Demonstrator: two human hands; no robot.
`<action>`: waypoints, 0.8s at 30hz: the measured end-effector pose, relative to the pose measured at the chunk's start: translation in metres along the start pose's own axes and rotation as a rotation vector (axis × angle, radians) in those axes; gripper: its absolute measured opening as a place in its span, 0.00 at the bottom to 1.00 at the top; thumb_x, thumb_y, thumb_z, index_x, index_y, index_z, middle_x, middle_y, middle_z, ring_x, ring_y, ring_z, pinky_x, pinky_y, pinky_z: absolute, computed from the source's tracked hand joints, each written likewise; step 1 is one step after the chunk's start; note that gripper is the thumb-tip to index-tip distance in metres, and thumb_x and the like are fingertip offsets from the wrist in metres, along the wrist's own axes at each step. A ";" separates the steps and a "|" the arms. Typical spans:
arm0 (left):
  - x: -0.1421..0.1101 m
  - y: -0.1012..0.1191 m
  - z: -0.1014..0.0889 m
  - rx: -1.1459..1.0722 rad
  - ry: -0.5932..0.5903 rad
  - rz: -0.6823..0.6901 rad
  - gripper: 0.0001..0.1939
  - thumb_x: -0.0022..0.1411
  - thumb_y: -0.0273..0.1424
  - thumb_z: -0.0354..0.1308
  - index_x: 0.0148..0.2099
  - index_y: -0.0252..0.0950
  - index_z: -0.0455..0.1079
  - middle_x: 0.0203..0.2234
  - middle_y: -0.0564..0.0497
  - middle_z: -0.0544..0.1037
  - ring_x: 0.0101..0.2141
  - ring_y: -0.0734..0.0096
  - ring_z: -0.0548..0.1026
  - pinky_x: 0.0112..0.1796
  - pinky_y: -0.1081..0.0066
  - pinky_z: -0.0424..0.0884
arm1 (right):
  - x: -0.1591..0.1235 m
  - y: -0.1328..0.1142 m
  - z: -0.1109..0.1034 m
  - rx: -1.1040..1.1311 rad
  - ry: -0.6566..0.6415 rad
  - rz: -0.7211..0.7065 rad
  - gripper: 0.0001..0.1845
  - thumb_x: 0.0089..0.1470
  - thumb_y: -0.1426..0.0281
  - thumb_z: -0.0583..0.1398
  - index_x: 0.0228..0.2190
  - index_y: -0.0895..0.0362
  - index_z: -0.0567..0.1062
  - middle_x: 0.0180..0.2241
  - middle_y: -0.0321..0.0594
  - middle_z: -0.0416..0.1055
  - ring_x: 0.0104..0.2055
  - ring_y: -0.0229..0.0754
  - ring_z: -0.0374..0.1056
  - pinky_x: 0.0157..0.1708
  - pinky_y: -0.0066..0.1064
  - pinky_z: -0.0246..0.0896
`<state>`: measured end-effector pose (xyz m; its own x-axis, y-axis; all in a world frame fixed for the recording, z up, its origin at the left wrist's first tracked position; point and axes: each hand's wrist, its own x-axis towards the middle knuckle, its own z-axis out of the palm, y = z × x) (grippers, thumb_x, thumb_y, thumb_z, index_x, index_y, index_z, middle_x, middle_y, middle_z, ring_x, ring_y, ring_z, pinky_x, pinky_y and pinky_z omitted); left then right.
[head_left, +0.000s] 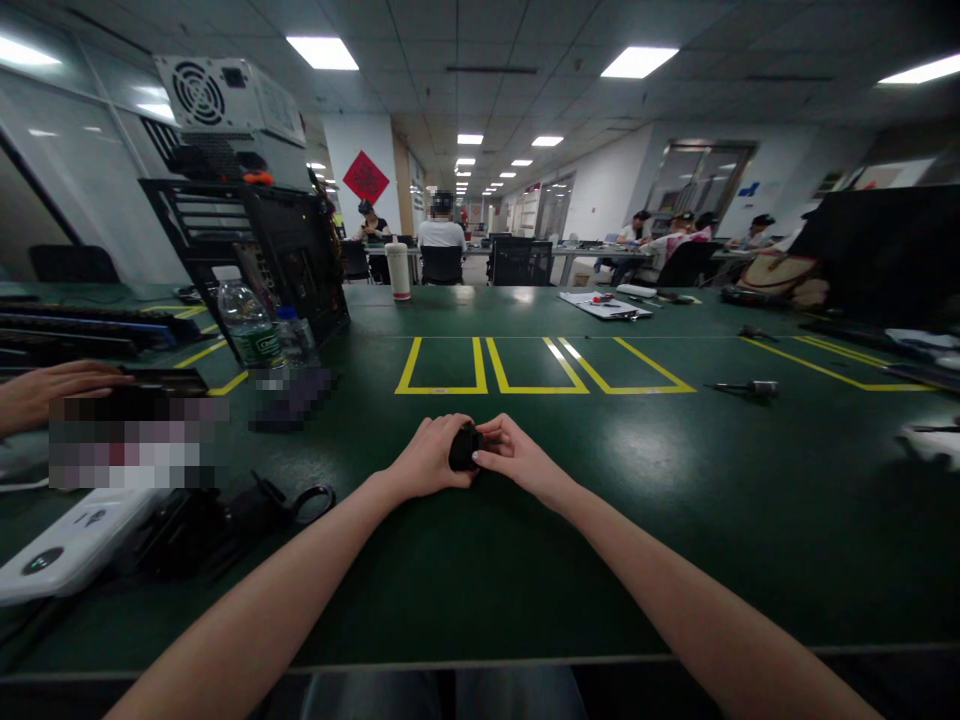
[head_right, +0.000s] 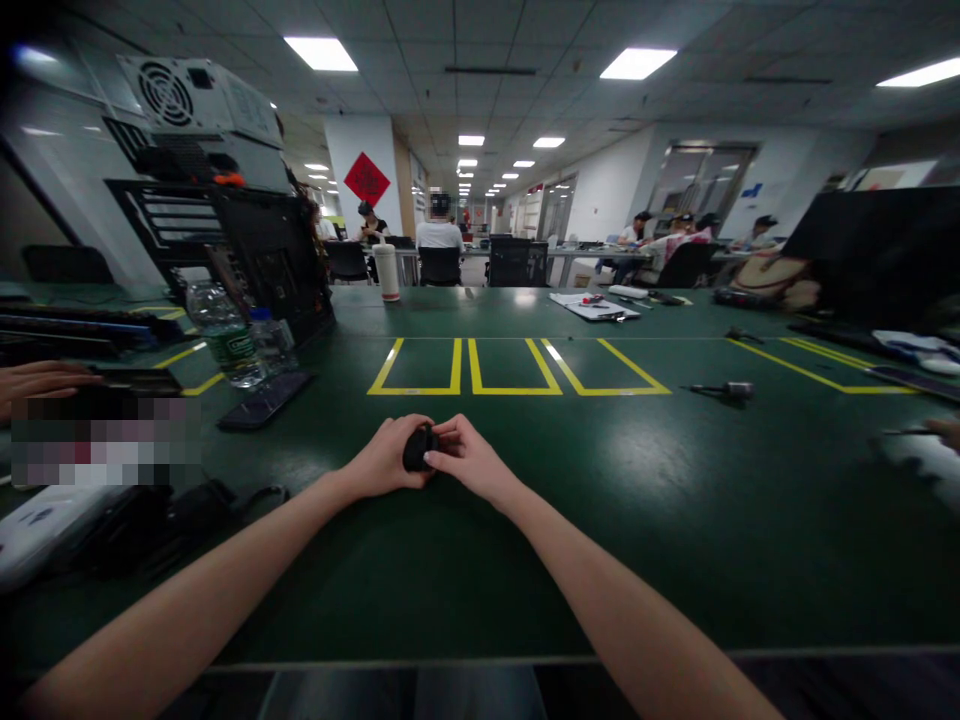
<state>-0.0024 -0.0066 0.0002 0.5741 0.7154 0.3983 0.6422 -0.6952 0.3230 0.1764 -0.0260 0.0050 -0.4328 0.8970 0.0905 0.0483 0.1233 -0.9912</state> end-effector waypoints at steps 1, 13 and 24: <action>0.000 0.000 0.000 -0.004 0.001 0.004 0.30 0.43 0.34 0.62 0.49 0.37 0.56 0.39 0.48 0.68 0.40 0.59 0.68 0.39 0.63 0.61 | 0.000 0.001 0.000 -0.007 0.011 -0.006 0.15 0.46 0.68 0.60 0.36 0.54 0.63 0.40 0.38 0.64 0.45 0.42 0.63 0.45 0.40 0.59; 0.000 0.001 -0.001 -0.015 -0.003 -0.006 0.30 0.42 0.33 0.62 0.48 0.37 0.56 0.40 0.47 0.68 0.40 0.58 0.68 0.40 0.62 0.61 | -0.001 -0.003 -0.001 -0.030 -0.016 0.014 0.18 0.43 0.73 0.62 0.39 0.54 0.64 0.43 0.39 0.63 0.48 0.44 0.62 0.47 0.41 0.58; 0.000 0.000 -0.001 0.001 0.002 0.001 0.31 0.43 0.34 0.62 0.49 0.36 0.56 0.39 0.47 0.69 0.40 0.58 0.68 0.40 0.62 0.61 | 0.004 0.004 0.001 -0.051 0.046 -0.011 0.15 0.47 0.69 0.59 0.39 0.55 0.64 0.40 0.39 0.64 0.45 0.42 0.63 0.45 0.40 0.59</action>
<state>-0.0028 -0.0068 0.0007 0.5737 0.7148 0.3999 0.6421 -0.6956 0.3221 0.1736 -0.0222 0.0018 -0.3920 0.9137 0.1070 0.0900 0.1538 -0.9840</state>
